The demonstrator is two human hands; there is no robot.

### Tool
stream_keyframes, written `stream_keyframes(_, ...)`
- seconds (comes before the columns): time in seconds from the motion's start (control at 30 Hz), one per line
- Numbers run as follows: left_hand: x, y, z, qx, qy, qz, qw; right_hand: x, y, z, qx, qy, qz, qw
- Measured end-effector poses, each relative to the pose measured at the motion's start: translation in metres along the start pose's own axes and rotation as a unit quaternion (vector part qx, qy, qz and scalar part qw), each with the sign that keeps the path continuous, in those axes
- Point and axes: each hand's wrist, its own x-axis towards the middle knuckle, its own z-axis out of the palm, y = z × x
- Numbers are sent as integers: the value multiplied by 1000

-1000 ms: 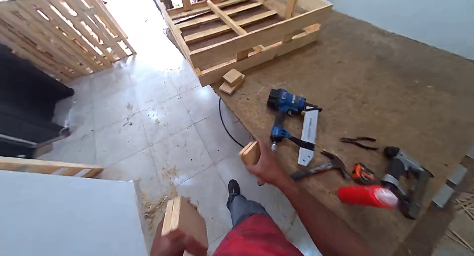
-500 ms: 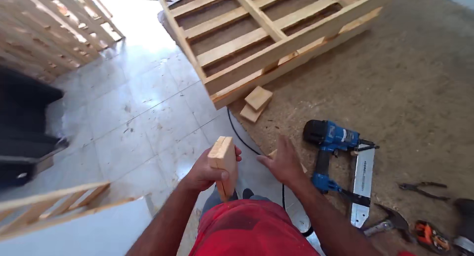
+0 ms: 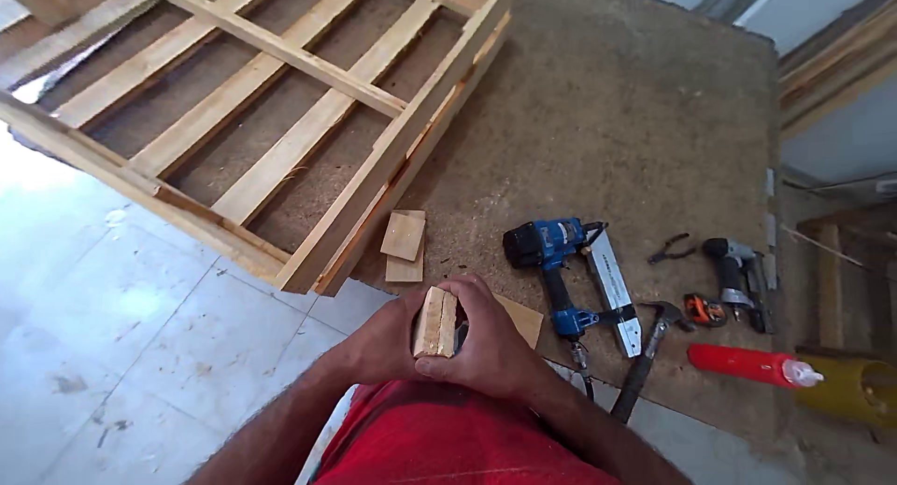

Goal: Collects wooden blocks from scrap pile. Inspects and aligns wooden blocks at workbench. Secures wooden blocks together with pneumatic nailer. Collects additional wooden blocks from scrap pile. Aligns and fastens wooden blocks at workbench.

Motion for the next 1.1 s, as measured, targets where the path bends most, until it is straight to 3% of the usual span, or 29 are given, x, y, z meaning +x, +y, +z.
stream_keyframes(0.1, 11, 6, 2, 60, 23, 0, 998, -2, 3, -10, 27, 0, 23, 999)
stream_keyframes(0.2, 22, 14, 13, 159, 93, 18, 983, -6, 10, -18, 108, 10, 99, 989)
stream_keyframes(0.3, 32, 8, 28, 297, 171, 138, 929, -5, 21, -15, 120, 49, 142, 981)
stream_keyframes(0.4, 35, 9, 37, 371, 208, 179, 887, -5, 31, -20, 73, 48, 124, 988)
stream_keyframes(0.63, -12, 9, 7, 425, 232, 151, 862, -24, 63, -48, 306, -3, 12, 952)
stream_keyframes(0.93, -22, 14, 25, 435, 246, 139, 855, -24, 80, -51, 351, -51, 9, 935)
stream_keyframes(1.1, -18, 28, 31, 422, 181, 9, 888, -10, 106, -50, 390, -74, 51, 916)
